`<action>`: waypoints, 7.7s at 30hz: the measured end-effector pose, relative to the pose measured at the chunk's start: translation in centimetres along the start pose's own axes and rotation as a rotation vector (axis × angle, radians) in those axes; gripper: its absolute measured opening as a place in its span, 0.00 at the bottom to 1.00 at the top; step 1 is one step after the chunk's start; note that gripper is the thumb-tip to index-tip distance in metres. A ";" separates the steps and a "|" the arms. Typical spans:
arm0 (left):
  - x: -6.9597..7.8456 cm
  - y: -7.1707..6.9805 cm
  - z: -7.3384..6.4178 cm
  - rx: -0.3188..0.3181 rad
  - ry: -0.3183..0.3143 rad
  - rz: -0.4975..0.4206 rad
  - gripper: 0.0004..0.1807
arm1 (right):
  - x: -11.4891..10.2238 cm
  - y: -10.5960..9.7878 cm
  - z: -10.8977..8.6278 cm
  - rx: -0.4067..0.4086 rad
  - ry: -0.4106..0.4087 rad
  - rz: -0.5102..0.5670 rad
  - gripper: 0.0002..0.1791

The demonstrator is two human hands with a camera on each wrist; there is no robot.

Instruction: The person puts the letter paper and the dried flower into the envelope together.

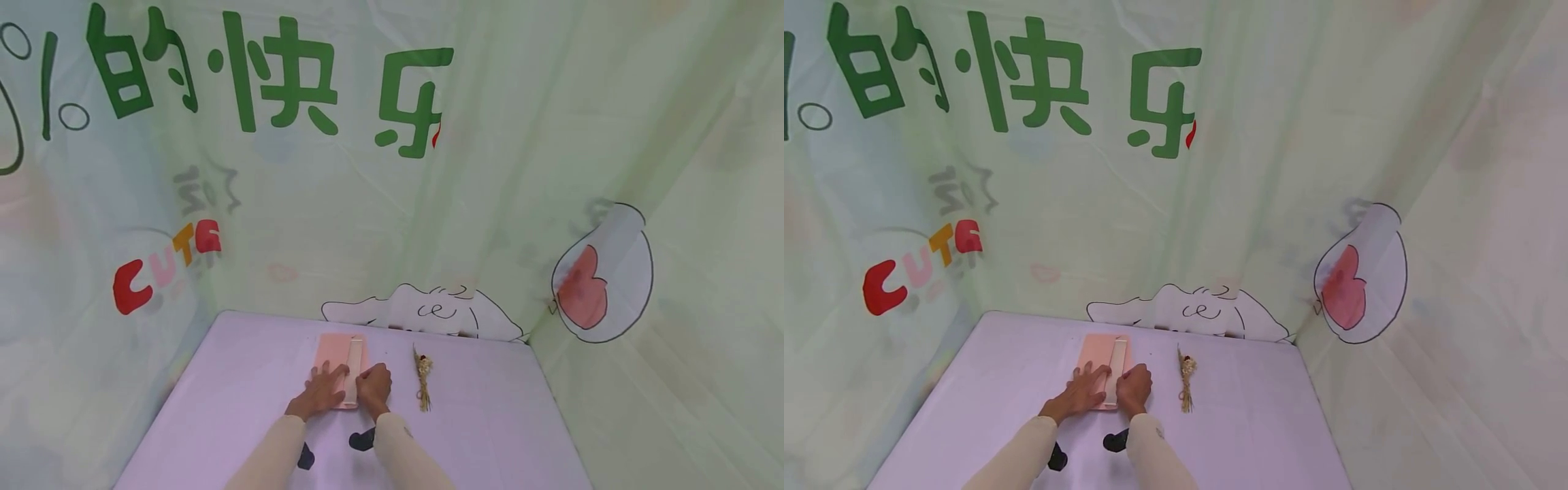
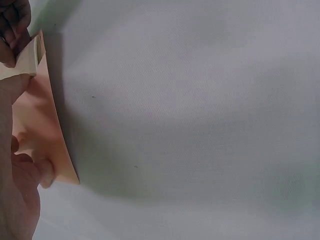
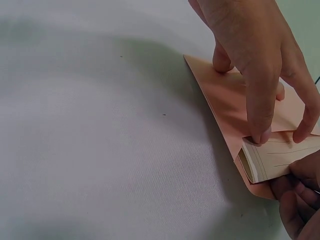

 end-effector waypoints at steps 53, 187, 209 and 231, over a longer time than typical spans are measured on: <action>1.5 -1.5 -0.5 0.001 0.026 -0.013 0.30 | 1.7 5.5 0.9 -0.132 -0.041 0.042 0.06; 3.0 -2.4 -1.6 -0.018 -0.010 -0.008 0.29 | 3.8 6.2 1.3 0.110 -0.241 0.011 0.08; 2.5 -2.9 -1.6 -0.043 -0.026 -0.027 0.33 | 2.8 7.9 1.9 -0.103 -0.159 0.081 0.05; 3.0 -2.9 -1.6 -0.033 -0.002 -0.024 0.33 | 0.7 5.0 1.5 -0.280 -0.030 0.074 0.06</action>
Point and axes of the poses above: each hand's wrist, its own z-axis towards the middle knuckle, its own y-axis out of the palm, x = y × z, the point moved 4 cm from there along z, towards the middle knuckle, and after that the axes turned 6 degrees about x, right-handed, at the moved point
